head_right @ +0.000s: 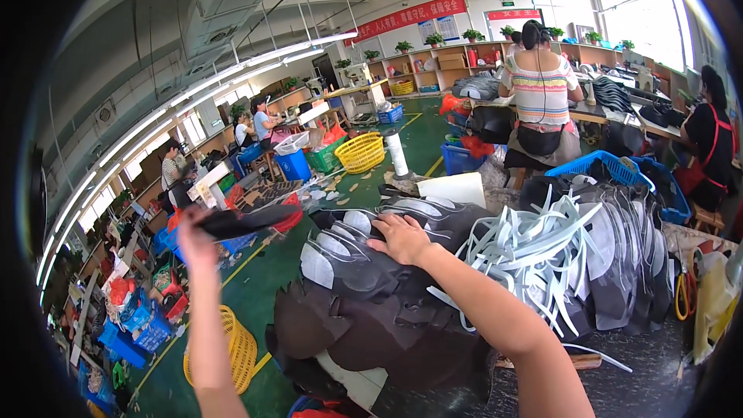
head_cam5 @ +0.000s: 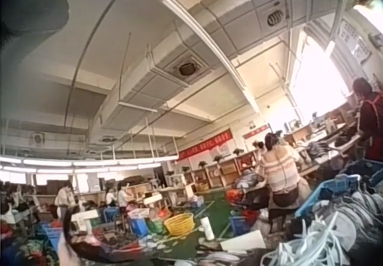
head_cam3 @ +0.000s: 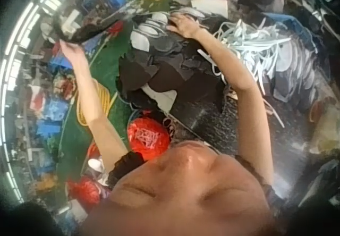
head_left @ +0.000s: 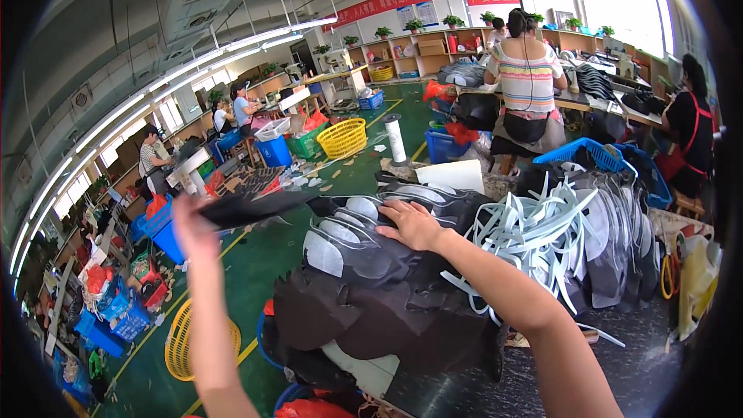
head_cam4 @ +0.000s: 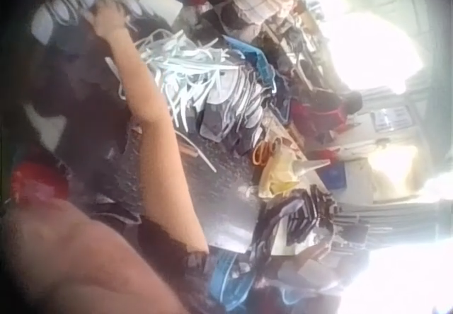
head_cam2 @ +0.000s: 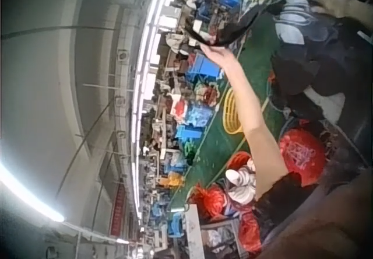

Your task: The person places reinforcement strips onto shoe pieces, folds the leather edges over the strips by hand, and hammers the folded seams flat with a hammer.

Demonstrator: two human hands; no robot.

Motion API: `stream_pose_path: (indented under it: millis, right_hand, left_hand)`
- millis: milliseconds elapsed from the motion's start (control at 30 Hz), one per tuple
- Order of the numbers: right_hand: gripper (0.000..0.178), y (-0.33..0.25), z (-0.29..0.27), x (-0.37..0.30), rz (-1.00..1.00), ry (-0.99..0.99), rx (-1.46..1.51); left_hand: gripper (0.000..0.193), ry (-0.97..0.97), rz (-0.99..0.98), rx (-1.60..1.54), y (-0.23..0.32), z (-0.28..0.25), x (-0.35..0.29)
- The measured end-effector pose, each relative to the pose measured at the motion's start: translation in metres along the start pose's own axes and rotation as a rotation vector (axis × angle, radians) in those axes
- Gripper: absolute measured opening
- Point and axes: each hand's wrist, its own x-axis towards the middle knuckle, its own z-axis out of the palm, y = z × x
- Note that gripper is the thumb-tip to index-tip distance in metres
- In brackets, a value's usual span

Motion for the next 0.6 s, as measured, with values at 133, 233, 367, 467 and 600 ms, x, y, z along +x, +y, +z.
stream_pose_path:
  millis: [133, 233, 367, 467, 600]
  right_hand:
    - [0.06, -0.004, 0.007, -0.01, 0.012, 0.114, -0.181]
    - [0.04, -0.011, -0.004, -0.03, -0.123, 0.415, -0.434]
    - [0.033, -0.089, -0.053, -0.135, -0.38, 0.317, -0.127]
    - [0.029, -0.086, -0.063, -0.247, -0.329, 0.261, -0.084]
    - [0.035, -0.034, -0.077, -0.345, 0.037, 0.244, -0.171]
  left_hand:
    - [0.024, 0.083, 0.247, 0.291, 0.135, -0.109, 0.002]
    - [0.031, -0.16, 0.118, 1.001, 0.148, -0.032, -0.092]
    - [0.032, -0.887, -0.552, 1.175, 0.137, 0.043, -0.228]
    - [0.035, -1.254, -0.601, 0.766, 0.12, 0.084, -0.294]
    - [0.038, -1.532, -0.536, 0.177, 0.063, 0.16, -0.361]
